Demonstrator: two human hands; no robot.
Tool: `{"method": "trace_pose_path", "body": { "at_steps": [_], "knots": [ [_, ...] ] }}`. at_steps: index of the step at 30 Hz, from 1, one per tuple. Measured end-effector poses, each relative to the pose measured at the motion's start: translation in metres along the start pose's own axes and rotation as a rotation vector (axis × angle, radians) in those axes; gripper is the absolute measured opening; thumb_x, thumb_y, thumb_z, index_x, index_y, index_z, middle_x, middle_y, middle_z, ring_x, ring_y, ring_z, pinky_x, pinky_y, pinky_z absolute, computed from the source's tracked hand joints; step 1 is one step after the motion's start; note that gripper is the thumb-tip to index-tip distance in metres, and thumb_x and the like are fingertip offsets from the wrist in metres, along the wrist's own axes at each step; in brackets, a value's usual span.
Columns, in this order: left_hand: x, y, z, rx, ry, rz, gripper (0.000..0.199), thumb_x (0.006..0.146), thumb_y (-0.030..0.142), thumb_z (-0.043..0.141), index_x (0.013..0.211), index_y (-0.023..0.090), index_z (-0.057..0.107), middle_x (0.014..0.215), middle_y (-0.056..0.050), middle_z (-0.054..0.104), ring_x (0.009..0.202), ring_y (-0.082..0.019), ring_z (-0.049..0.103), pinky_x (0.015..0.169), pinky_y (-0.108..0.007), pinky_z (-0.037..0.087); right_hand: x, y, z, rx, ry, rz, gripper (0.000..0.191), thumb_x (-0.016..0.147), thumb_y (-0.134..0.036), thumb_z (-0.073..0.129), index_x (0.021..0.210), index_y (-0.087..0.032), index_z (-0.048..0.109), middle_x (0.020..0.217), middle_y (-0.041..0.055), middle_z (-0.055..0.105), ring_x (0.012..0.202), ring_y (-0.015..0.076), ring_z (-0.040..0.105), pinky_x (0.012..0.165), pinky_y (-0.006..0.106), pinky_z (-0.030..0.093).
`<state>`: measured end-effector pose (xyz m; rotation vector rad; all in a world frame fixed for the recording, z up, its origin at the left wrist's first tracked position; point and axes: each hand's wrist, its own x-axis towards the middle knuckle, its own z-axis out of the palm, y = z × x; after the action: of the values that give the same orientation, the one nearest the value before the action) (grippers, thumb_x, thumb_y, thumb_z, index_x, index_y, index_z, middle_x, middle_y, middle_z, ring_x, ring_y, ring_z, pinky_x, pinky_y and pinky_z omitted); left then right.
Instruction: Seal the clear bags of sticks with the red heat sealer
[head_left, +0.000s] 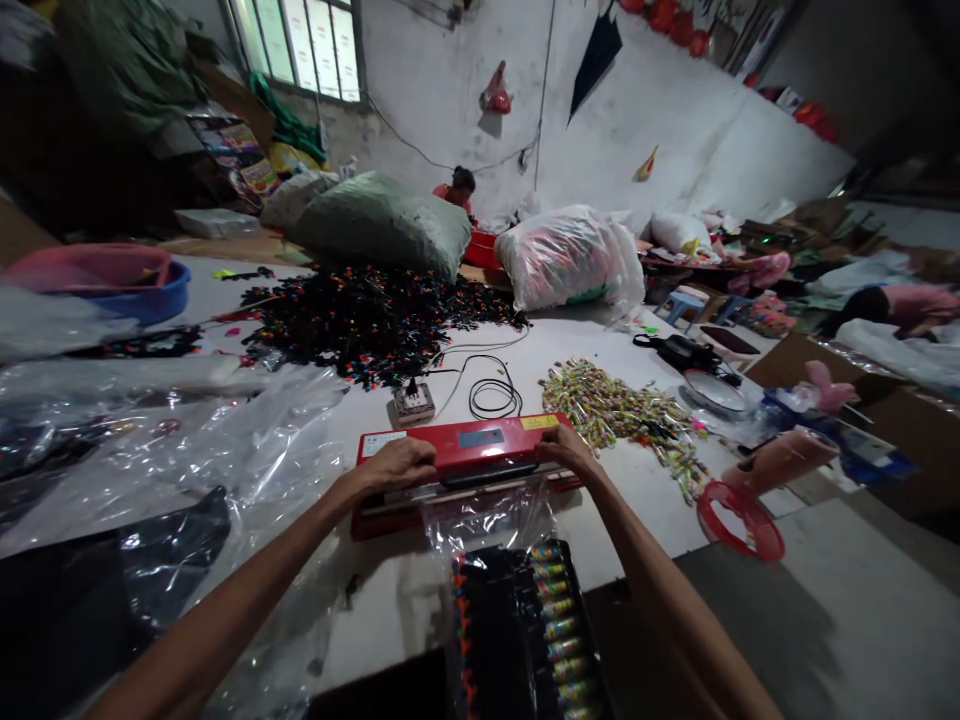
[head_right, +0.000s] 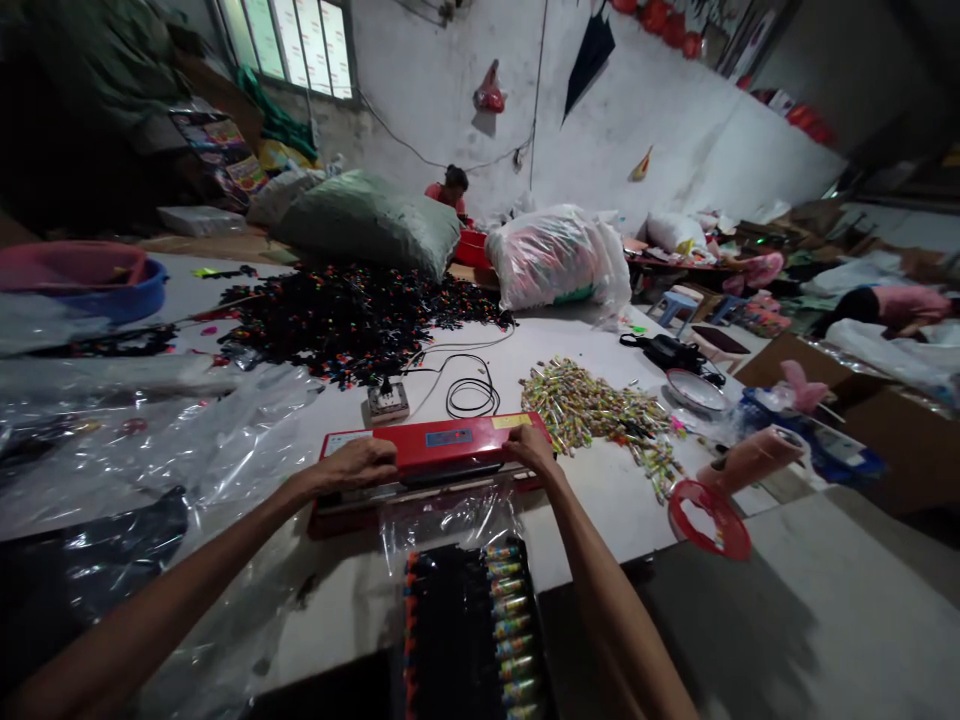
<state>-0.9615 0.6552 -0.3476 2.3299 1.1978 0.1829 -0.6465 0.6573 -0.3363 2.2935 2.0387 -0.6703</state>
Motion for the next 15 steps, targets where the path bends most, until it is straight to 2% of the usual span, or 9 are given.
{"method": "trace_pose_path", "body": {
  "at_steps": [2, 5, 8, 10, 12, 15],
  "knots": [
    [0.000, 0.001, 0.002, 0.011, 0.076, -0.043, 0.018, 0.080, 0.027, 0.045, 0.071, 0.021, 0.059, 0.075, -0.002, 0.062, 0.072, -0.017, 0.055, 0.066, -0.025, 0.037, 0.001, -0.001, 0.003, 0.011, 0.068, 0.020, 0.018, 0.075, -0.025, 0.053, 0.077, -0.016, 0.069, 0.075, 0.0039, 0.066, 0.072, 0.0144, 0.058, 0.055, 0.020, 0.032],
    [0.004, 0.002, 0.007, 0.062, 0.215, -0.169, 0.020, 0.083, 0.024, 0.039, 0.078, 0.019, 0.058, 0.085, -0.007, 0.064, 0.083, -0.022, 0.057, 0.079, -0.032, 0.037, 0.009, -0.011, 0.007, 0.013, 0.197, 0.081, 0.022, 0.080, -0.026, 0.049, 0.082, -0.016, 0.067, 0.082, 0.0073, 0.066, 0.077, 0.0169, 0.058, 0.058, 0.023, 0.031],
    [0.012, 0.004, 0.011, 0.095, 0.317, -0.298, 0.022, 0.083, 0.021, 0.036, 0.087, 0.017, 0.058, 0.097, -0.011, 0.065, 0.093, -0.025, 0.057, 0.084, -0.036, 0.036, 0.009, -0.031, 0.007, 0.026, 0.336, 0.125, 0.028, 0.087, -0.028, 0.040, 0.094, -0.016, 0.064, 0.091, 0.0099, 0.066, 0.084, 0.0187, 0.057, 0.063, 0.025, 0.032],
    [0.016, 0.004, 0.012, 0.103, 0.349, -0.364, 0.025, 0.084, 0.019, 0.036, 0.094, 0.016, 0.059, 0.100, -0.012, 0.064, 0.095, -0.025, 0.057, 0.084, -0.036, 0.037, -0.001, -0.047, 0.009, 0.097, 0.414, 0.069, 0.030, 0.089, -0.031, 0.037, 0.101, -0.017, 0.061, 0.093, 0.0085, 0.065, 0.084, 0.0172, 0.057, 0.064, 0.024, 0.033],
    [0.018, 0.004, 0.011, 0.105, 0.363, -0.401, 0.027, 0.084, 0.018, 0.036, 0.096, 0.015, 0.059, 0.100, -0.013, 0.064, 0.095, -0.025, 0.058, 0.083, -0.035, 0.038, -0.016, -0.063, 0.013, 0.203, 0.347, -0.108, 0.028, 0.088, -0.036, 0.041, 0.096, -0.018, 0.061, 0.086, 0.0051, 0.065, 0.077, 0.0148, 0.056, 0.062, 0.023, 0.032],
    [0.017, 0.002, 0.011, 0.092, 0.375, -0.426, 0.027, 0.085, 0.020, 0.035, 0.092, 0.014, 0.060, 0.096, -0.014, 0.064, 0.093, -0.025, 0.059, 0.082, -0.035, 0.039, -0.038, -0.079, 0.027, 0.209, -0.010, -0.351, 0.025, 0.079, -0.042, 0.056, 0.076, -0.018, 0.063, 0.068, 0.0000, 0.060, 0.064, 0.0126, 0.052, 0.055, 0.021, 0.028]
  ]
}}
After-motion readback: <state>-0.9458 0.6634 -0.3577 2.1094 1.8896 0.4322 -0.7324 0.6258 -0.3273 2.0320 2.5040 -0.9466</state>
